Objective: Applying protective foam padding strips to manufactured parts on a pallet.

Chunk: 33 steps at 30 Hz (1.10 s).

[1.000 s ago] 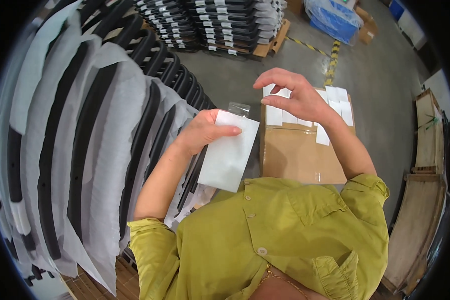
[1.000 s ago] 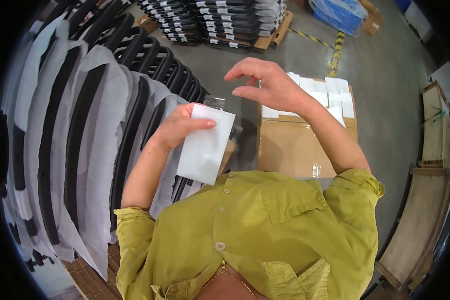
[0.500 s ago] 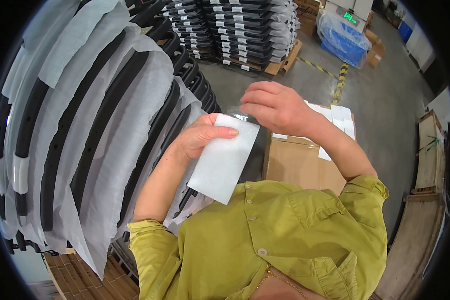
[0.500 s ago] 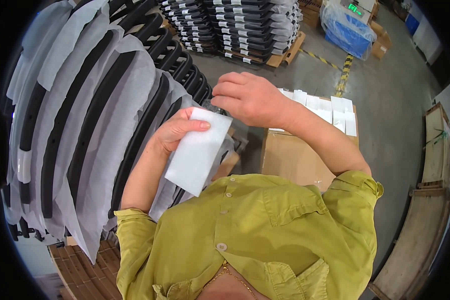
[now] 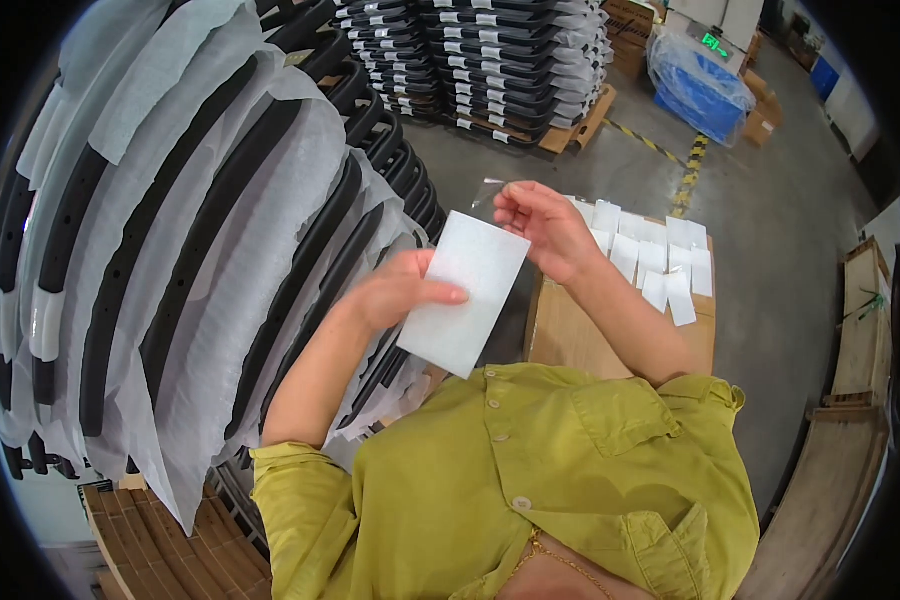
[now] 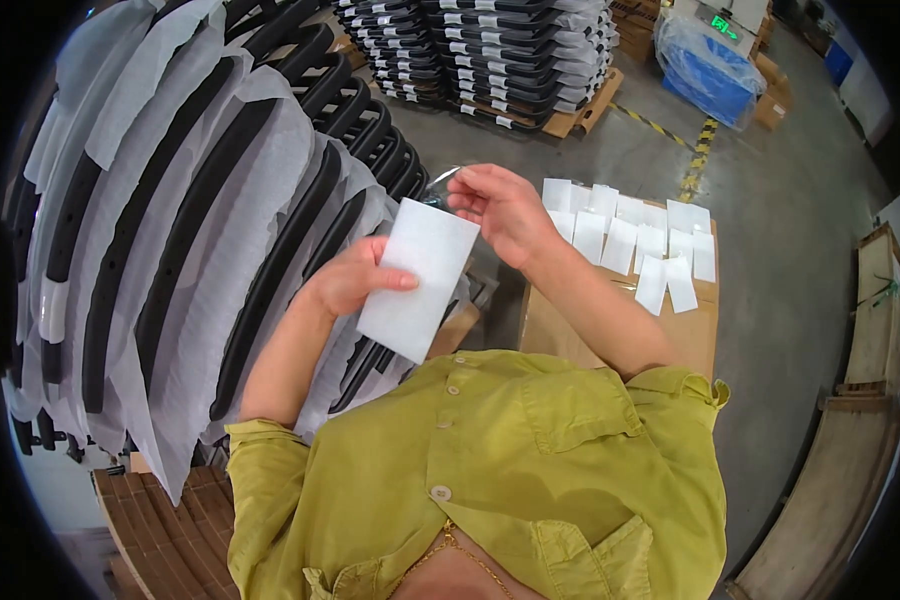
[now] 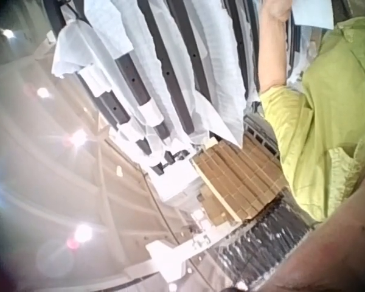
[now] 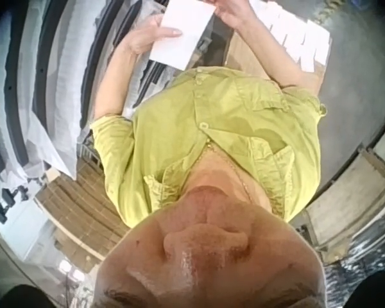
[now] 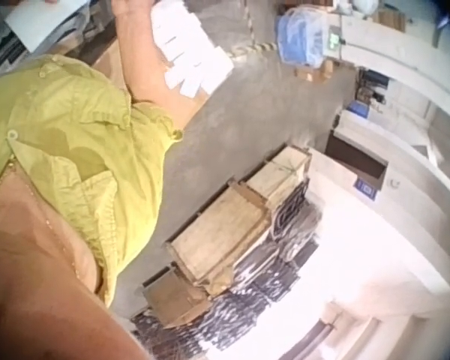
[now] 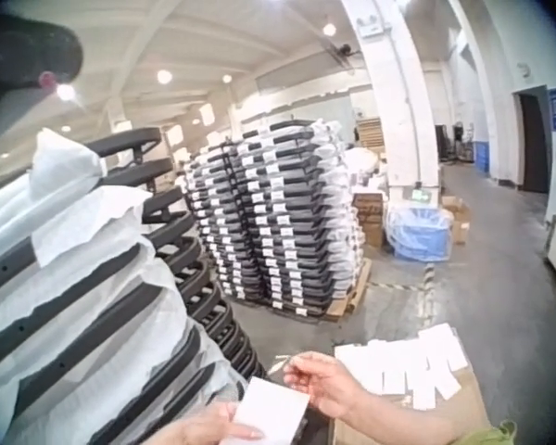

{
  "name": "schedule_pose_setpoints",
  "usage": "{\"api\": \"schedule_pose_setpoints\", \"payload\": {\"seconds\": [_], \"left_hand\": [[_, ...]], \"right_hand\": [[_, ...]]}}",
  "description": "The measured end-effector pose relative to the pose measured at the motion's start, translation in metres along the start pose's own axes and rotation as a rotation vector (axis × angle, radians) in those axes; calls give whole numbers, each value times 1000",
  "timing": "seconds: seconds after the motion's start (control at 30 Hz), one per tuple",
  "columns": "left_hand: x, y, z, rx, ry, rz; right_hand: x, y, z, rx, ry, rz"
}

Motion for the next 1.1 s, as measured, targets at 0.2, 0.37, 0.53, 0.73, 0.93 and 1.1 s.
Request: {"api": "schedule_pose_setpoints", "payload": {"seconds": [0.2,0.37,0.53,0.73,0.93,1.1], "left_hand": [[-28,37,2,-104,-178,-226],[-43,50,-35,-136,-530,-252],[-33,67,-57,49,-901,-242],[-24,145,-128,295,-1129,-783],[-88,217,-192,421,-1780,-1297],[-125,176,-200,400,-2528,-1134]], "right_hand": [[-27,6,-2,366,78,139],[-40,-29,44,325,744,265],[89,-13,20,-277,1123,1016],[114,-23,0,308,999,894],[199,-32,15,34,817,915],[228,-49,5,41,947,924]]}}
Point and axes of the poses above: each hand's wrist, its own y-axis away from the middle knuckle, its own x-axis out of the palm, z = x × y, the point moved 4 cm from there along -y, towards the middle knuckle, and after that the axes turned 15 degrees about -y, right-handed, at the moved point
